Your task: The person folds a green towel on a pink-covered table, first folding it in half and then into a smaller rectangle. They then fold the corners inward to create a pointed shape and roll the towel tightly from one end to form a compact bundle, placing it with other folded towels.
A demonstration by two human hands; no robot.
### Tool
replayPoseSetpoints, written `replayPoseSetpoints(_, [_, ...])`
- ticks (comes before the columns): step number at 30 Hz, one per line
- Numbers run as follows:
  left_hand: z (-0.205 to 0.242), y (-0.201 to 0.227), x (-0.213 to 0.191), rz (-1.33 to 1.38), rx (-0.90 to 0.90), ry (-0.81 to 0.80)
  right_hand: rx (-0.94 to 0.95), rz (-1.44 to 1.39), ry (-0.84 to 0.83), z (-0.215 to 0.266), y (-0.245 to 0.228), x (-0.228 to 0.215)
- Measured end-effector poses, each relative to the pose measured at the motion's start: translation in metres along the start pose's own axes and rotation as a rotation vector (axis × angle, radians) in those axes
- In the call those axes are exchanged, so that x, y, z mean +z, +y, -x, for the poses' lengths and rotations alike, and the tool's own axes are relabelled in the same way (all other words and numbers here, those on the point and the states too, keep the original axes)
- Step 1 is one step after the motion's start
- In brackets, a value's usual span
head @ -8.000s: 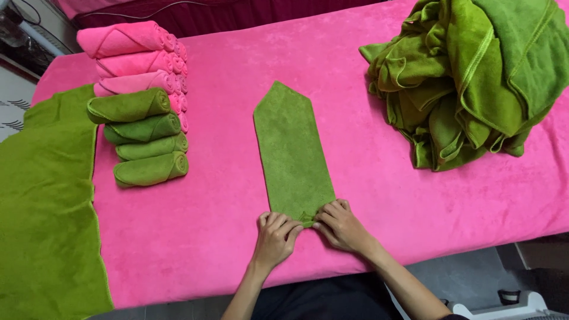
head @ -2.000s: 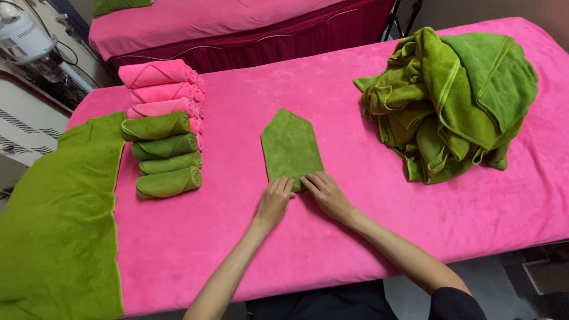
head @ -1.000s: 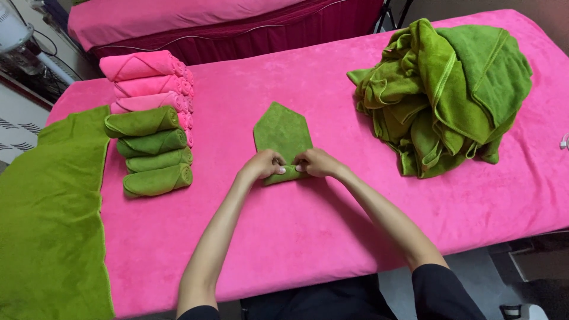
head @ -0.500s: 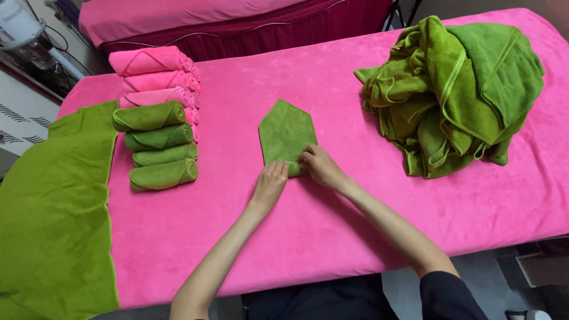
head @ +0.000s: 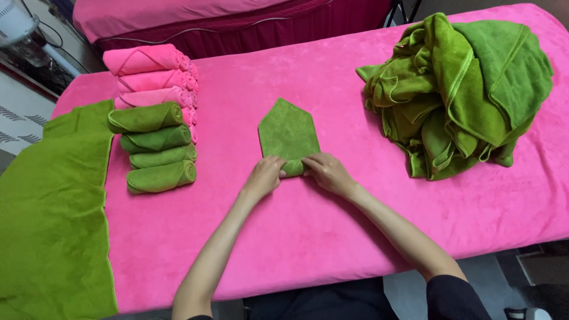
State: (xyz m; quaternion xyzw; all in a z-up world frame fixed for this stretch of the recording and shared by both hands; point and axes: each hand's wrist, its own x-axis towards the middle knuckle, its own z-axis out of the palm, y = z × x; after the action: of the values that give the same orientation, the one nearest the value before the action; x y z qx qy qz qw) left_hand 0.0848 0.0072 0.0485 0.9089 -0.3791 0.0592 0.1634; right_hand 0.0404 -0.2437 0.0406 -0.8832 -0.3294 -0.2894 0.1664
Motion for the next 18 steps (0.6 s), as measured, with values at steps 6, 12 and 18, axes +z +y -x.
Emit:
replayPoseSetpoints(6, [-0.032,-0.002,-0.052,0.288,-0.215,-0.321,0.302,-0.223,-0.353,-0.040,0.012,-0.019])
replayPoseSetpoints(12, [-0.064,-0.045,-0.030,0.456,-0.315,-0.474,0.477,-0.346,-0.581,-0.071,0.030,-0.024])
replayPoseSetpoints(18, [-0.078,-0.067,-0.007,0.436,-0.318,-0.542,0.517,-0.374,-0.718,-0.087,0.047,-0.017])
